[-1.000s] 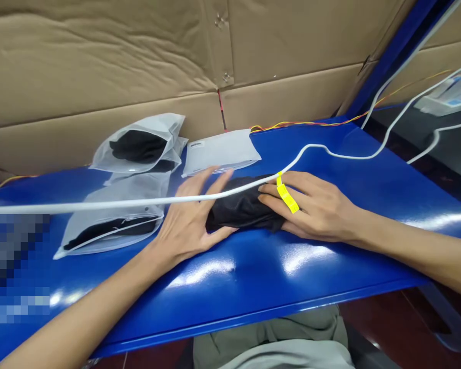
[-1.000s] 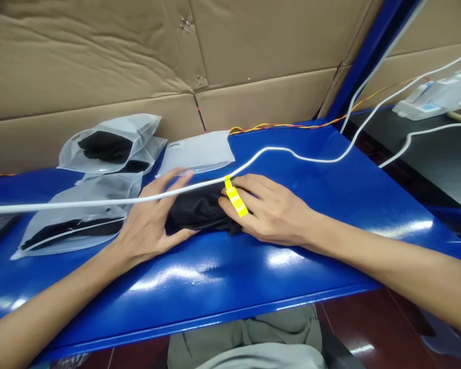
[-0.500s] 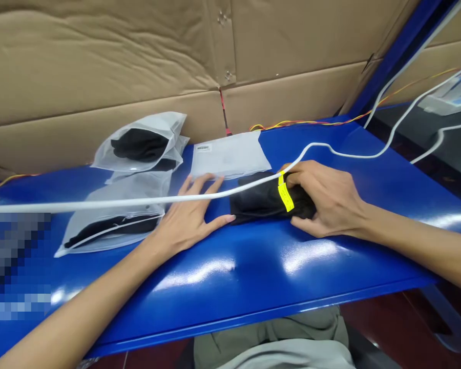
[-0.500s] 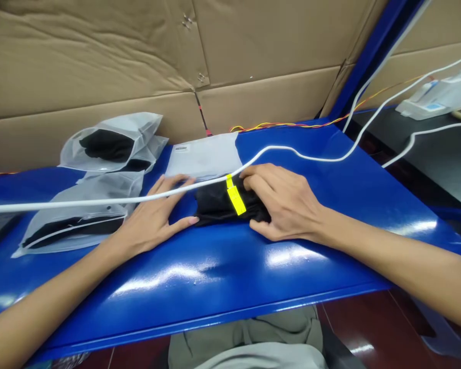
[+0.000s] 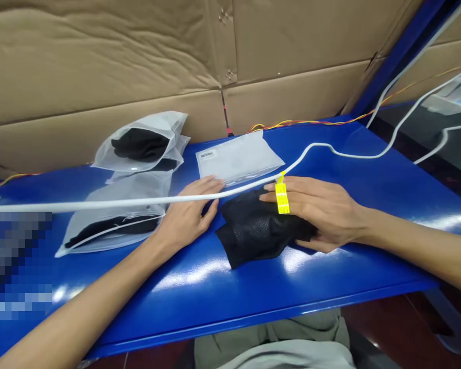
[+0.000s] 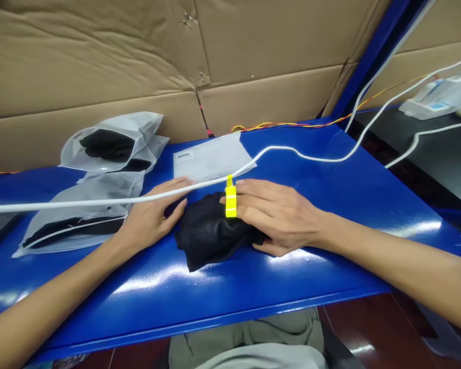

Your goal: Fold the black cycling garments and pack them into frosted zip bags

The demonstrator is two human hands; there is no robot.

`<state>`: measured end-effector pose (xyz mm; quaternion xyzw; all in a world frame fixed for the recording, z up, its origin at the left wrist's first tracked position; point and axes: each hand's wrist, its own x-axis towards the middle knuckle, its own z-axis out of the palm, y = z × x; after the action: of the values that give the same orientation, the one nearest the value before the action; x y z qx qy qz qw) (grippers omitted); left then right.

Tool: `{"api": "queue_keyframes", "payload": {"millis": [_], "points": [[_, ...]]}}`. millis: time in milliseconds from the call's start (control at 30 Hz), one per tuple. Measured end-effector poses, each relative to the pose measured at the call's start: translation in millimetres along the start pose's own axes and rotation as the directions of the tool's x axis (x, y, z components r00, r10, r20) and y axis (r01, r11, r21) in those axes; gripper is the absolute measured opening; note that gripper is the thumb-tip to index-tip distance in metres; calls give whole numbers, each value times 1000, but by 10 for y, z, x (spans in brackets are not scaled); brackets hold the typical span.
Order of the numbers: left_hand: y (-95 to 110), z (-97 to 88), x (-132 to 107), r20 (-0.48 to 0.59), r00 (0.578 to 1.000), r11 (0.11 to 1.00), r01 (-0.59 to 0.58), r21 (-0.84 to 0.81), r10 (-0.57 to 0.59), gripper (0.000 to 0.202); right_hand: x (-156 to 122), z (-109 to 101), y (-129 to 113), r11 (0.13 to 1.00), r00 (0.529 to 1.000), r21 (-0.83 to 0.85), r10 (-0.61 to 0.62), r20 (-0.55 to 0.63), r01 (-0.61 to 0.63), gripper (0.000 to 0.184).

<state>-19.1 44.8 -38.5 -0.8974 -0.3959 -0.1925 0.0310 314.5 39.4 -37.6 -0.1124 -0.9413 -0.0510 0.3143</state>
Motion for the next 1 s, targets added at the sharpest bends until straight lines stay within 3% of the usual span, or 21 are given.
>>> {"api": "queue_keyframes", "payload": {"millis": [200,367,633,900,1000], "points": [[77,-46,10,-115,993,999,22,27,-19,27,73,29,-55,997,997,-14,-79,-28,78,24],[150,-99,-19,-166,986,999,-5,50,13,28,110,32,-84,994,993,-22,-107,-45,106,36],[163,-158,-85,-60,989,990,-128,59,132,35,170,28,-136,969,971,-83,-237,-41,234,30],[323,-130,-85,-184,981,998,-43,56,53,21,177,22,-166,946,954,-149,-297,-49,287,27],[401,-145,-74,-217,976,1000,-21,-4,20,18,170,40,-183,951,953,-117,-295,-75,286,34]]}}
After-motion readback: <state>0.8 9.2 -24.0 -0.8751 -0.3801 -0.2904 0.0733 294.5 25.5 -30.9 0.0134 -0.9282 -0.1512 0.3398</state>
